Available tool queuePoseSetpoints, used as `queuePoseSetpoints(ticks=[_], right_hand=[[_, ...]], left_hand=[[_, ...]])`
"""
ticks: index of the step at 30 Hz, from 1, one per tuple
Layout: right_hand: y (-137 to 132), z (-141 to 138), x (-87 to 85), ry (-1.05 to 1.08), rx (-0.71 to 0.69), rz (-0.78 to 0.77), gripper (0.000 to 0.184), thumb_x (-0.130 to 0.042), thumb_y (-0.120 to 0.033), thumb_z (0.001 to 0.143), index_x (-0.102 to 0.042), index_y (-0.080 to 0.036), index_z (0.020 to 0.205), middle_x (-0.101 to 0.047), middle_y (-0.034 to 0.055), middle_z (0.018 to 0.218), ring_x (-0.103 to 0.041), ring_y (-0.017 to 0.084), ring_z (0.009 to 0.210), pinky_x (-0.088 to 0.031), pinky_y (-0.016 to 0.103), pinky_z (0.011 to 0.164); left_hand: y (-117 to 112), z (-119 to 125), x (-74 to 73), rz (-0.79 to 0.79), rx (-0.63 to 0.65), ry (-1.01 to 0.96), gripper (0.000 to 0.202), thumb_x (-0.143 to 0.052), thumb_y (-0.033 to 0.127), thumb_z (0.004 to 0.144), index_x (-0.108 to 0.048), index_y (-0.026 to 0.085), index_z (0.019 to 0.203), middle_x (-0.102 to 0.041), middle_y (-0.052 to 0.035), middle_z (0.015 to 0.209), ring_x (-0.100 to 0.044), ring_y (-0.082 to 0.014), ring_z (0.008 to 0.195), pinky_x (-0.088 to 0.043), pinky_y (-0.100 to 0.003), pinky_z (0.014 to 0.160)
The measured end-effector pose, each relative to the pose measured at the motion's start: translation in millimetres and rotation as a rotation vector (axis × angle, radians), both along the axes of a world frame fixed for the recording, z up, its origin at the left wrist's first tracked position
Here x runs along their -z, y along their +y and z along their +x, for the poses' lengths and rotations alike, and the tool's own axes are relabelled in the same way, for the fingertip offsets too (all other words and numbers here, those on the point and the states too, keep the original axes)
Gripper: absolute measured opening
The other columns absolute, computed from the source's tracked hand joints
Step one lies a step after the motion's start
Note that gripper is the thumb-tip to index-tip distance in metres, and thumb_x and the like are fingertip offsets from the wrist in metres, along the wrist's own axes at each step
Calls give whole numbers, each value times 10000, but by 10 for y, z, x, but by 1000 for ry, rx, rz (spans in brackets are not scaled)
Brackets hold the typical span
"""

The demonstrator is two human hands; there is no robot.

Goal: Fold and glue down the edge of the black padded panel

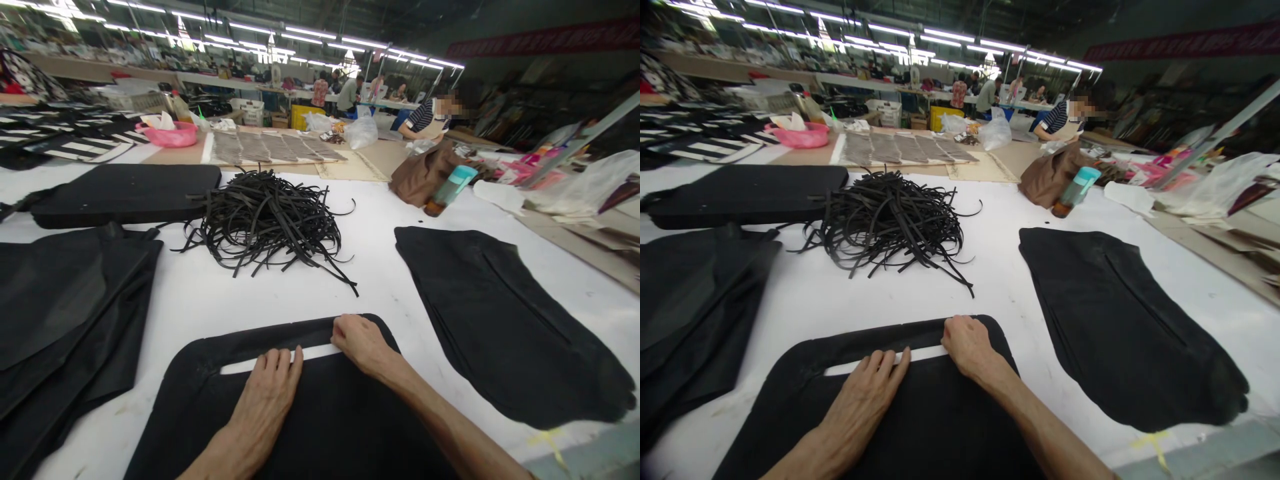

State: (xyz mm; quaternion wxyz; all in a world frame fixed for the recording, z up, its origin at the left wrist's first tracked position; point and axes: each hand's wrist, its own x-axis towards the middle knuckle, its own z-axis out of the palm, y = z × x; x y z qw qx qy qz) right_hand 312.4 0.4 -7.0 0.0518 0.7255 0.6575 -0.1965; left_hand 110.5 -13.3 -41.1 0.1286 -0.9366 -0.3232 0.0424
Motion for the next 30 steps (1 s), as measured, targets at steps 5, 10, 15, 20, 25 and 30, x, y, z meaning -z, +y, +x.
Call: queuePoseSetpoints(ticks=[5, 10, 15, 20, 25, 30], right_hand=[[67, 20, 22, 27, 30, -27, 176, -500, -144, 737, -675, -170, 742, -679, 85, 759, -614, 216, 739, -349, 279, 611], [33, 89, 61, 112, 24, -1, 108, -538, -170, 715, -646, -180, 704, -641, 39, 690, -580, 179, 692, -313, 254, 582], [-96, 248, 85, 264, -25, 56, 97, -612, -227, 728, -574, -220, 817, -563, -54, 701, -509, 106, 681, -297, 199, 577], [-198, 404, 104, 292, -44, 110, 81, -581, -198, 769, -537, -212, 836, -513, -54, 694, -469, 110, 677, -303, 210, 613], [-250, 440, 94, 275, -65, 135, 25, -545, -194, 811, -538, -202, 789, -533, -34, 778, -480, 112, 727, -313, 214, 665], [-204, 401, 39, 211, -4, 100, 71, -547, -192, 807, -553, -190, 737, -572, -12, 778, -506, 133, 745, -311, 233, 664]], left_hand=[[-11, 221, -75, -8, -84, 113, 656, -419, 11, 757, -345, 325, 1328, -545, -66, 766, -544, -230, 666, -421, -330, 550], [5, 331, 8, 124, -40, 266, 731, -432, 62, 761, -170, 325, 1391, -536, -55, 693, -519, -231, 595, -389, -353, 542], [28, 375, -15, 162, 21, 365, 748, -376, 51, 766, -73, 300, 1403, -544, -47, 658, -524, -225, 548, -405, -354, 527], [59, 436, -178, 58, -33, 381, 758, -365, 8, 773, -114, 393, 1376, -572, -50, 651, -562, -222, 536, -406, -324, 510], [63, 427, -163, 42, -28, 342, 756, -394, 11, 768, -147, 395, 1371, -563, -49, 633, -561, -231, 535, -406, -328, 504], [57, 396, -112, 39, -47, 206, 736, -421, 17, 761, -219, 398, 1356, -512, -23, 619, -532, -197, 537, -396, -325, 529]])
